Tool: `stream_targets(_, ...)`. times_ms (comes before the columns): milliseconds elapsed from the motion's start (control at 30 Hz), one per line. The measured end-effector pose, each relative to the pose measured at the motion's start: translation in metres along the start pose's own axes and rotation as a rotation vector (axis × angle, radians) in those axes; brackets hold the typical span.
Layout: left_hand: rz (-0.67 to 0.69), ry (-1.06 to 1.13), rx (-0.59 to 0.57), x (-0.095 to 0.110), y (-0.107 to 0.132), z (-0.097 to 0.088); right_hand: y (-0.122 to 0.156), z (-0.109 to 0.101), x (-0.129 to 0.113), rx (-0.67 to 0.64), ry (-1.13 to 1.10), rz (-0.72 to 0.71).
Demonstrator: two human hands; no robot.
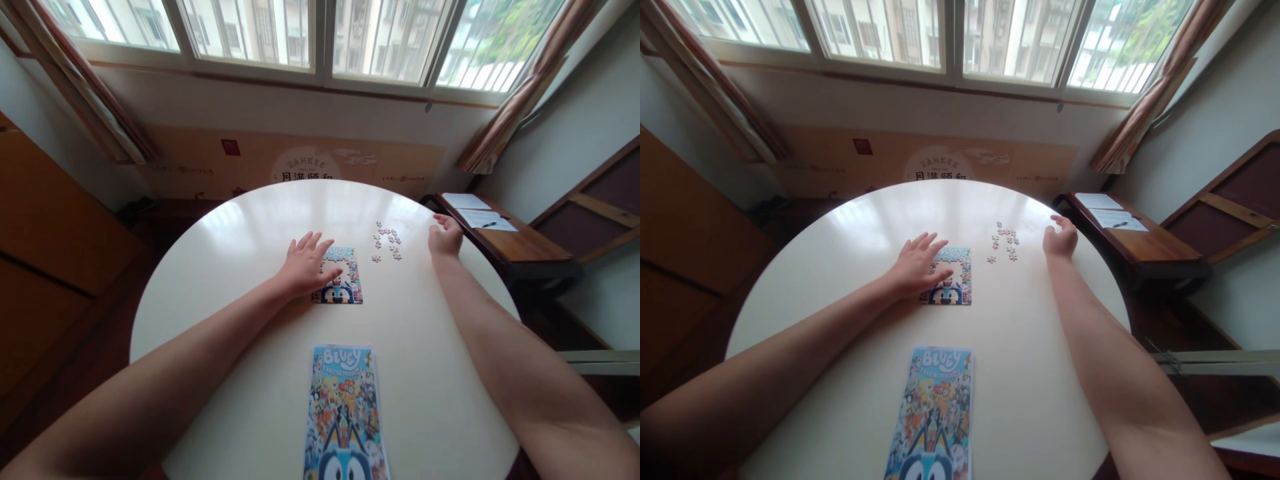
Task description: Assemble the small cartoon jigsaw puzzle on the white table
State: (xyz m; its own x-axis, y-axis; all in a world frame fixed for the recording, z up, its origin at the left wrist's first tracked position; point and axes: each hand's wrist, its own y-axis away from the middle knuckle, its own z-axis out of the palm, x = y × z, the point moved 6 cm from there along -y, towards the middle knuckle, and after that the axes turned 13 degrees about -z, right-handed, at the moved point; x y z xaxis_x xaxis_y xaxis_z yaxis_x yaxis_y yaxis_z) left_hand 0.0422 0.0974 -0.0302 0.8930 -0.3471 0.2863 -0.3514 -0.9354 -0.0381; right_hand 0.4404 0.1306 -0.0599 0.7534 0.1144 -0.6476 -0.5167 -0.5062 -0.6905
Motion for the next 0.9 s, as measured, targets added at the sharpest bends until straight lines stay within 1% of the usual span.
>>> stream_targets(67, -0.003, -0.029, -0.040, 0.002, -0.001, 0.004, -0.002, 0.002, 0.002, -0.027, 0.011, -0.016)
stream_targets(133, -0.010, -0.050, -0.089, 0.003, -0.003, 0.008, -0.003, 0.005, 0.008, -0.058, 0.016, 0.020)
stream_targets(200, -0.025, -0.061, -0.111, 0.003, -0.003, 0.010, -0.003, 0.007, 0.012, -0.081, 0.022, 0.045)
stream_targets(300, -0.045, -0.063, -0.098, 0.003, -0.004, 0.009, -0.003, 0.007, 0.013, -0.099, 0.031, 0.040)
stream_targets(433, -0.036, -0.061, -0.075, 0.004, -0.004, 0.008, 0.000, 0.007, 0.010, -0.107, 0.040, 0.020)
stream_targets(600, -0.013, -0.034, -0.052, 0.000, -0.003, 0.008, 0.003, 0.007, -0.003, -0.126, 0.065, -0.040)
stream_targets(700, -0.008, 0.067, 0.006, -0.008, -0.008, 0.005, 0.006, 0.007, -0.020, -0.156, 0.074, -0.120)
stream_targets(800, -0.008, 0.199, 0.120, -0.022, -0.014, -0.003, 0.009, 0.010, -0.040, -0.210, 0.081, -0.233)
stream_targets(900, -0.014, 0.331, 0.249, -0.037, -0.020, -0.014, 0.013, 0.017, -0.059, -0.275, 0.081, -0.347)
